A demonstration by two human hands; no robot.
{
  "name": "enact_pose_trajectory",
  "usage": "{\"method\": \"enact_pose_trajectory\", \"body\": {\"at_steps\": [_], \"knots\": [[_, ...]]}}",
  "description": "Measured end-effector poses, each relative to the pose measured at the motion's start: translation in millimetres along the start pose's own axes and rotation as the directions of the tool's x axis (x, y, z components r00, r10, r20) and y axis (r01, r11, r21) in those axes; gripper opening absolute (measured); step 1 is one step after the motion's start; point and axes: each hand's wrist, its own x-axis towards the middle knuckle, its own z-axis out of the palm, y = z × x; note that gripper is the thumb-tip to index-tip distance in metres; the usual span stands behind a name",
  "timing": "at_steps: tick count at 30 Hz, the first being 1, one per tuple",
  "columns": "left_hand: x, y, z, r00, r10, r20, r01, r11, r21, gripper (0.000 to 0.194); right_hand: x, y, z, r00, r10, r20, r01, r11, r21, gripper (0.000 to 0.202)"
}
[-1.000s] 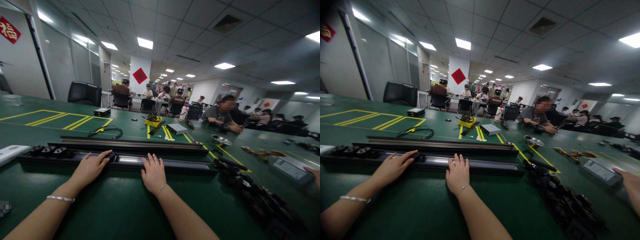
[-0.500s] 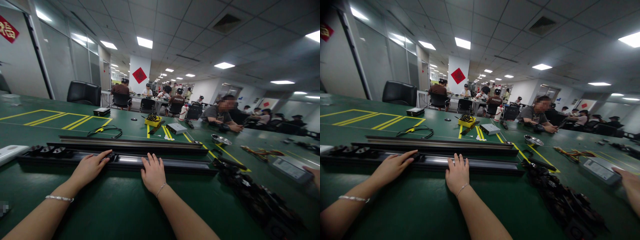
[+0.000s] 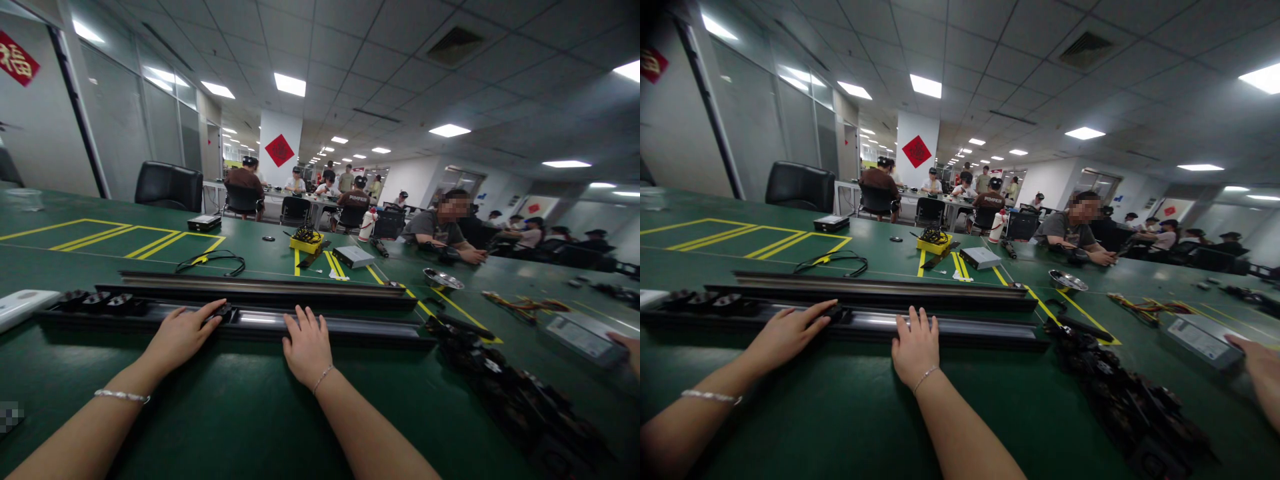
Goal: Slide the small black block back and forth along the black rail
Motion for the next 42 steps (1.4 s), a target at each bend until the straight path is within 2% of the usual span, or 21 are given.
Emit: {"method": "enact_pose_trajectory", "body": {"at_steps": [14, 22, 31, 42], "knots": [[-2, 3, -4.0, 1.0, 0.01, 0.025, -0.011, 0.999, 0.036, 0.058, 0, -1, -3, 1.0, 0.005, 0.02, -0.004, 1.0, -0.019, 0.046], [-1, 5, -5.1, 1.0, -0.005, 0.024, 0.005, 1.0, -0.005, 0.056, 0, -2, -4, 0.999, 0.008, 0.04, -0.007, 1.0, -0.029, 0.047], [2, 9, -11.9, 0.988, -0.148, 0.044, 0.152, 0.985, -0.087, 0.053, 0, -1, -3, 1.0, -0.003, 0.027, 0.004, 1.0, -0.03, 0.046], [2, 10, -13.3, 0.994, -0.081, 0.069, 0.085, 0.994, -0.067, 0.054, 0, -1, -4, 0.999, -0.003, 0.036, 0.004, 0.999, -0.042, 0.047]]}}
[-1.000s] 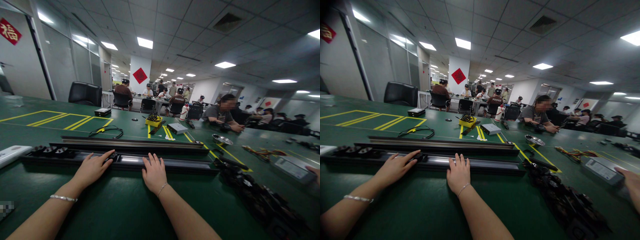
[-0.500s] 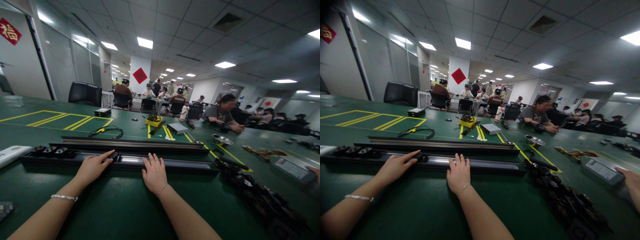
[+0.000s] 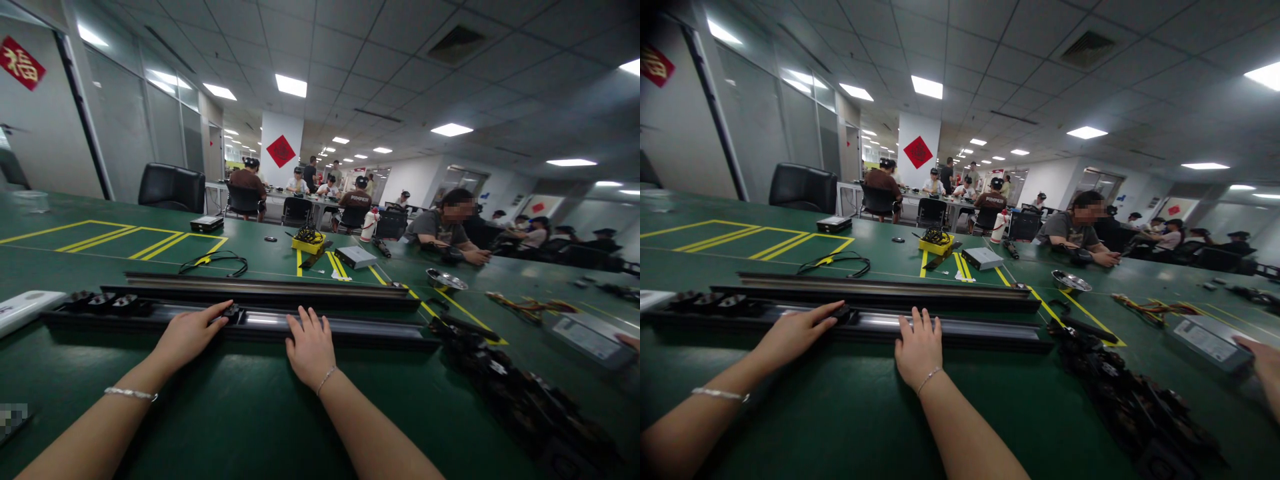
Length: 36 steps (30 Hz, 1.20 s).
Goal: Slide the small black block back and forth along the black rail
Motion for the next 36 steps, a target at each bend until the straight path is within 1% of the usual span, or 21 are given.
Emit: {"method": "enact_pose_trajectory", "body": {"at_steps": [10, 19, 22, 28, 31, 36], "knots": [[1, -2, 3.8, 0.999, 0.033, -0.014, -0.033, 0.999, 0.038, 0.054, 0, 1, 2, 1.0, 0.002, -0.018, -0.002, 1.0, 0.016, 0.046], [-1, -2, 4.1, 0.999, 0.049, -0.016, -0.049, 0.999, 0.017, 0.054, 1, -1, 0, 1.0, 0.017, 0.013, -0.017, 1.0, 0.003, 0.047], [-1, -2, 4.2, 0.998, 0.067, -0.022, -0.066, 0.998, 0.024, 0.053, 1, 0, 0, 1.0, 0.015, 0.004, -0.015, 1.0, 0.011, 0.046], [0, 0, 6.4, 0.999, 0.05, -0.02, -0.05, 0.998, 0.03, 0.051, 0, 0, 0, 1.0, 0.01, 0.002, -0.01, 1.0, 0.027, 0.046], [1, -1, 8.1, 0.998, 0.065, -0.012, -0.064, 0.998, 0.021, 0.051, 0, 0, 0, 1.0, 0.011, 0.005, -0.011, 1.0, 0.029, 0.046], [2, -3, 10.8, 0.997, 0.076, -0.03, -0.076, 0.997, 0.025, 0.05, 0, 0, 1, 1.0, 0.012, 0.003, -0.013, 1.0, 0.015, 0.046]]}}
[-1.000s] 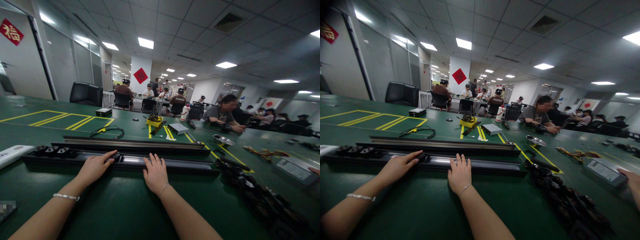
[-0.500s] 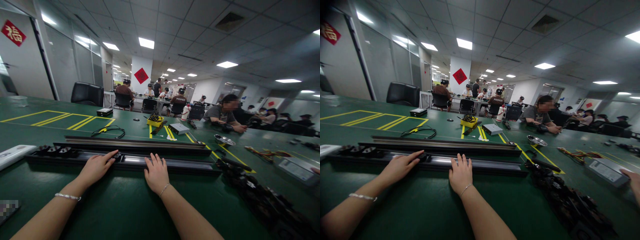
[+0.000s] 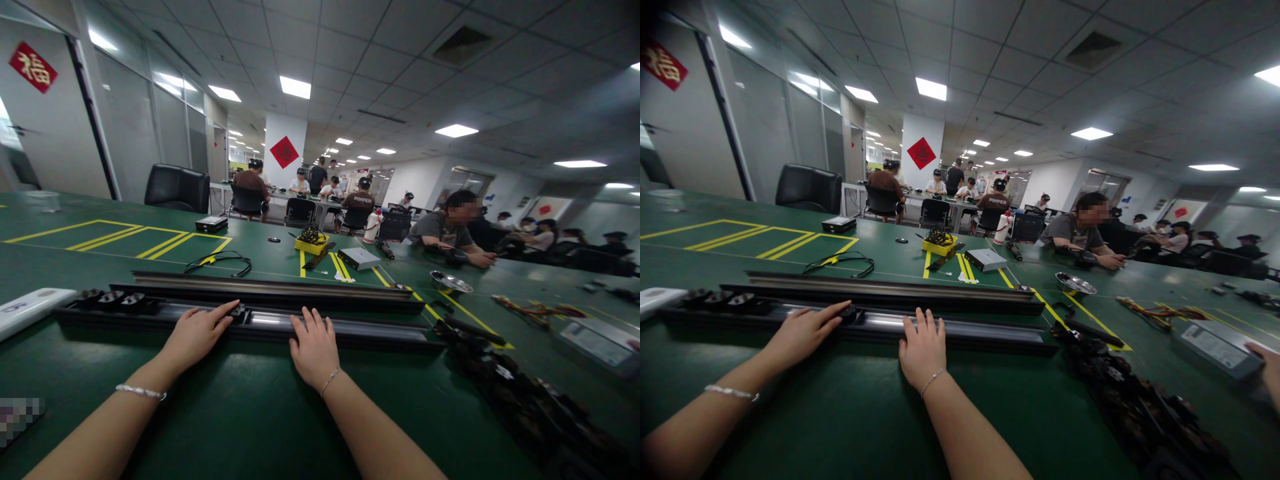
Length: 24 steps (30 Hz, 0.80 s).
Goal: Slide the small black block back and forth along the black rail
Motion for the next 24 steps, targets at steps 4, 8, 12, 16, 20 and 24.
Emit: {"method": "enact_pose_trajectory", "body": {"at_steps": [4, 8, 12, 16, 20, 24], "knots": [[0.6, -1.9, 3.1, 1.0, 0.018, 0.0, -0.018, 1.0, 0.013, 0.05, 0.4, 0.7, 1.5, 1.0, -0.005, -0.004, 0.005, 1.0, 0.0, 0.046], [1.7, -4.2, 6.9, 1.0, 0.027, -0.014, -0.026, 0.999, 0.032, 0.05, 0.6, 0.9, 2.6, 1.0, -0.008, -0.008, 0.008, 1.0, 0.001, 0.046], [2.2, -5.7, 8.9, 1.0, 0.029, -0.012, -0.028, 0.999, 0.037, 0.05, 0.5, 0.8, 2.3, 1.0, -0.007, -0.007, 0.007, 1.0, 0.011, 0.046], [2.1, -4.1, 8.7, 0.999, 0.034, -0.023, -0.033, 0.999, 0.032, 0.049, 0.3, 1.1, 2.0, 1.0, -0.008, -0.008, 0.008, 1.0, 0.015, 0.046], [2.4, -3.1, 8.4, 0.999, 0.03, -0.036, -0.029, 0.999, 0.029, 0.049, -0.1, 1.0, 1.9, 1.0, -0.01, -0.013, 0.011, 1.0, 0.015, 0.047], [2.9, -5.4, 9.7, 0.998, 0.035, -0.042, -0.035, 0.999, 0.016, 0.049, 0.2, 1.1, 2.1, 1.0, -0.014, -0.012, 0.014, 1.0, 0.004, 0.047]]}}
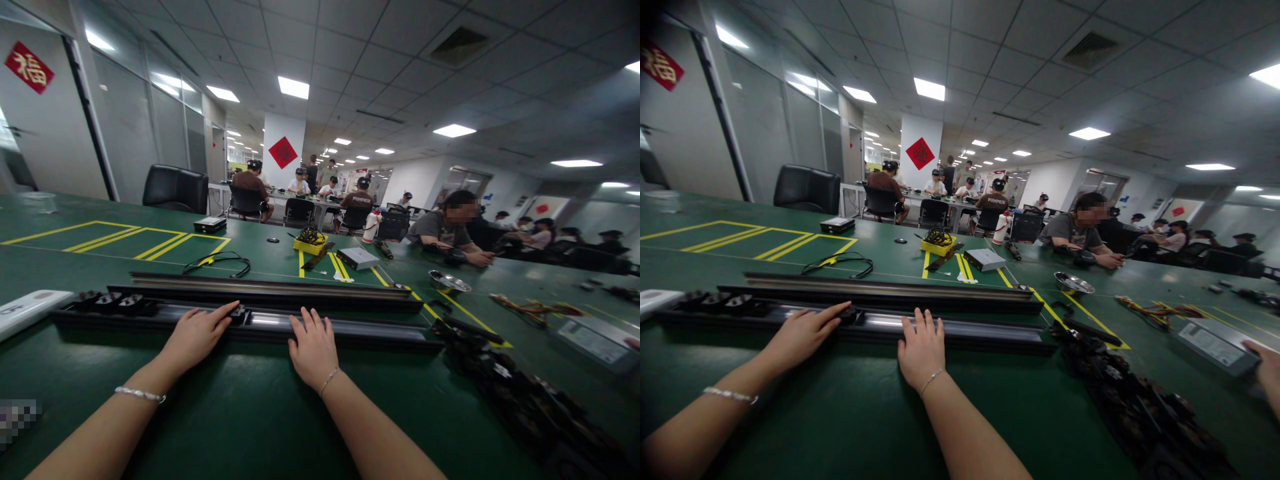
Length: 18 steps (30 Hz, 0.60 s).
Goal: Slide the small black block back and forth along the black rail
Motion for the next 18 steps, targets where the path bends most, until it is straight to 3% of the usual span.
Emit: {"method": "enact_pose_trajectory", "body": {"at_steps": [18], "knots": [[-2.7, 5.1, -3.4, 1.0, 0.004, -0.009, -0.003, 0.998, 0.057, 0.053, 0.1, 0.1, 0.0, 1.0, 0.004, -0.003, -0.004, 1.0, 0.01, 0.046]]}}
